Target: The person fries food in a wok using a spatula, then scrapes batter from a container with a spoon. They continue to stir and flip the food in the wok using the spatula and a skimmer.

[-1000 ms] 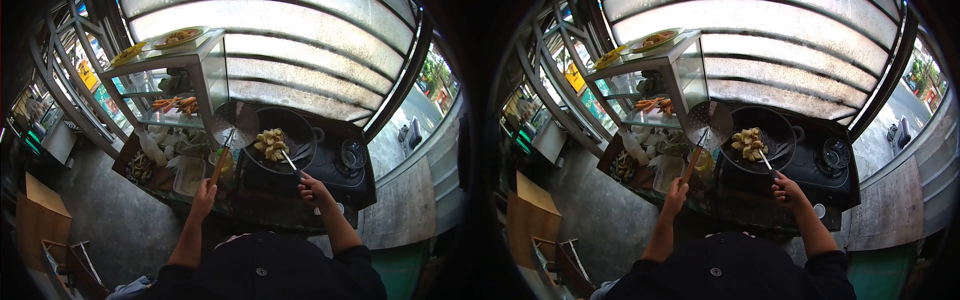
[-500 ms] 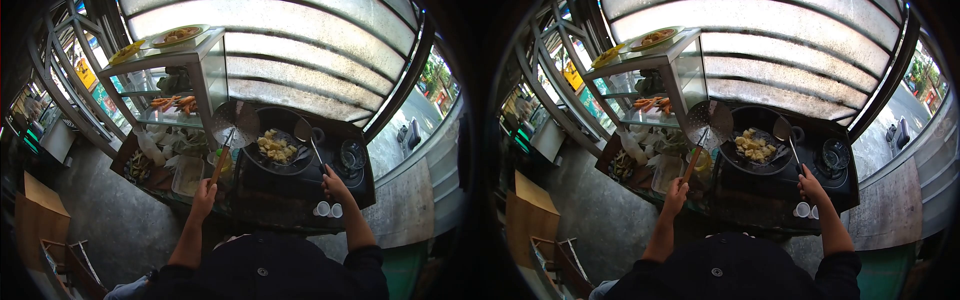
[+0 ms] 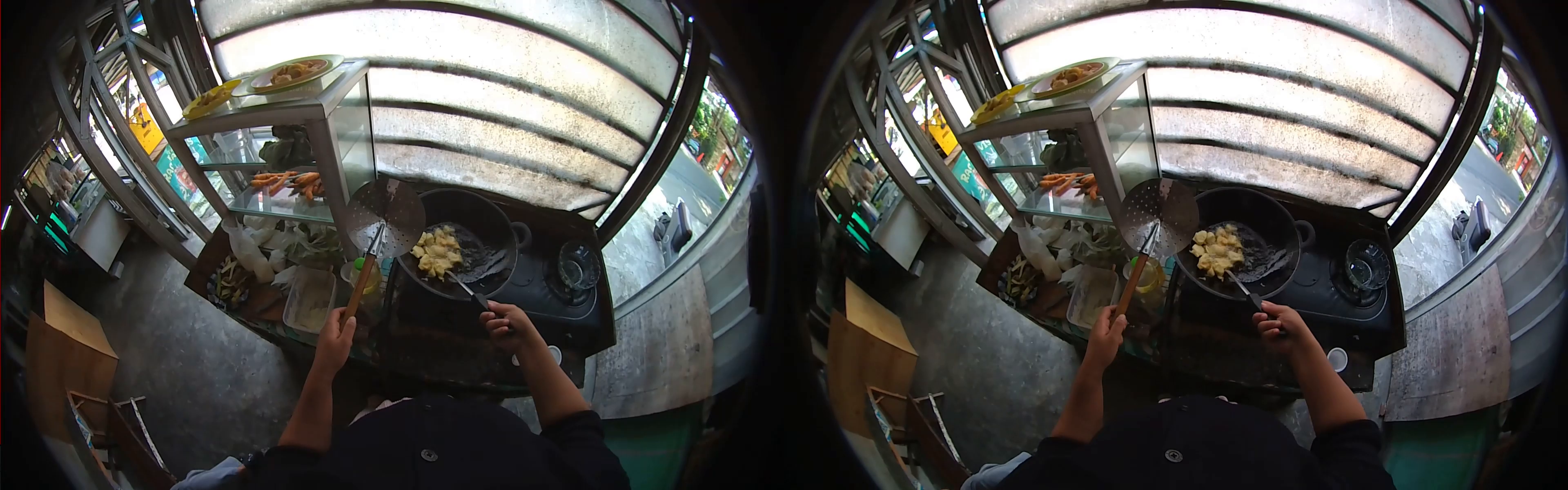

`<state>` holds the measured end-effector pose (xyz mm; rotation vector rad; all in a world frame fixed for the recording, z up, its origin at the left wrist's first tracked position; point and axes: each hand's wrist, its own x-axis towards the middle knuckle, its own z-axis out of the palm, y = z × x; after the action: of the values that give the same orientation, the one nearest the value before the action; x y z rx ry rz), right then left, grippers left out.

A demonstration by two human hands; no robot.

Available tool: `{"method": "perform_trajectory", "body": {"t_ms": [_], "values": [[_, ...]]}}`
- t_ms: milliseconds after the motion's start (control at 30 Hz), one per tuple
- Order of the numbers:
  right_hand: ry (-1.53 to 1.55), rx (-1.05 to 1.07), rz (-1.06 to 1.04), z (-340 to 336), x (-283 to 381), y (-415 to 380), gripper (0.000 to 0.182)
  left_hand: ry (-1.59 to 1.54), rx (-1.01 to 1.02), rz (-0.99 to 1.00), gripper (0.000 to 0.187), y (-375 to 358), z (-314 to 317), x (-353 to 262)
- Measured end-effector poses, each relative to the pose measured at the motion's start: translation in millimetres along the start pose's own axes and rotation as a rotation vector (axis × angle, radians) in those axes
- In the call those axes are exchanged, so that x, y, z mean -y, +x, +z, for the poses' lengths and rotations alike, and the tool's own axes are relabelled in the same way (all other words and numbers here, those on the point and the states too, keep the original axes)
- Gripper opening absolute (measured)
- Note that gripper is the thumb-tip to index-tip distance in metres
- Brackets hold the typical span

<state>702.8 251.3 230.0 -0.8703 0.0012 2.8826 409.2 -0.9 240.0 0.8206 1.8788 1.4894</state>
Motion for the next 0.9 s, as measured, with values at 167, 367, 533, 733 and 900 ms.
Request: {"method": "perform_trajectory", "body": {"t_ms": [167,367,533,733,900], "values": [[-0.366,-0.109,-0.213,16,-13,-13,0.036,-0.012,-0.006,0.001,0.030,1,7,-7],[-1.022,-0.471,-0.454,24,-15,-21,0.060,-0.039,0.019,-0.017,0.030,6,12,-1],[-1.147,-0.432,-0.356,24,-9,-32,0.063,-0.090,0.040,-0.029,0.030,13,15,-3],[-1.155,-0.471,-0.436,13,16,-36,0.062,-0.102,0.015,-0.050,0.030,16,18,-6],[-1.334,-0.686,-0.545,-10,19,-32,0.064,-0.107,0.047,0.002,0.029,21,20,-8]]}}
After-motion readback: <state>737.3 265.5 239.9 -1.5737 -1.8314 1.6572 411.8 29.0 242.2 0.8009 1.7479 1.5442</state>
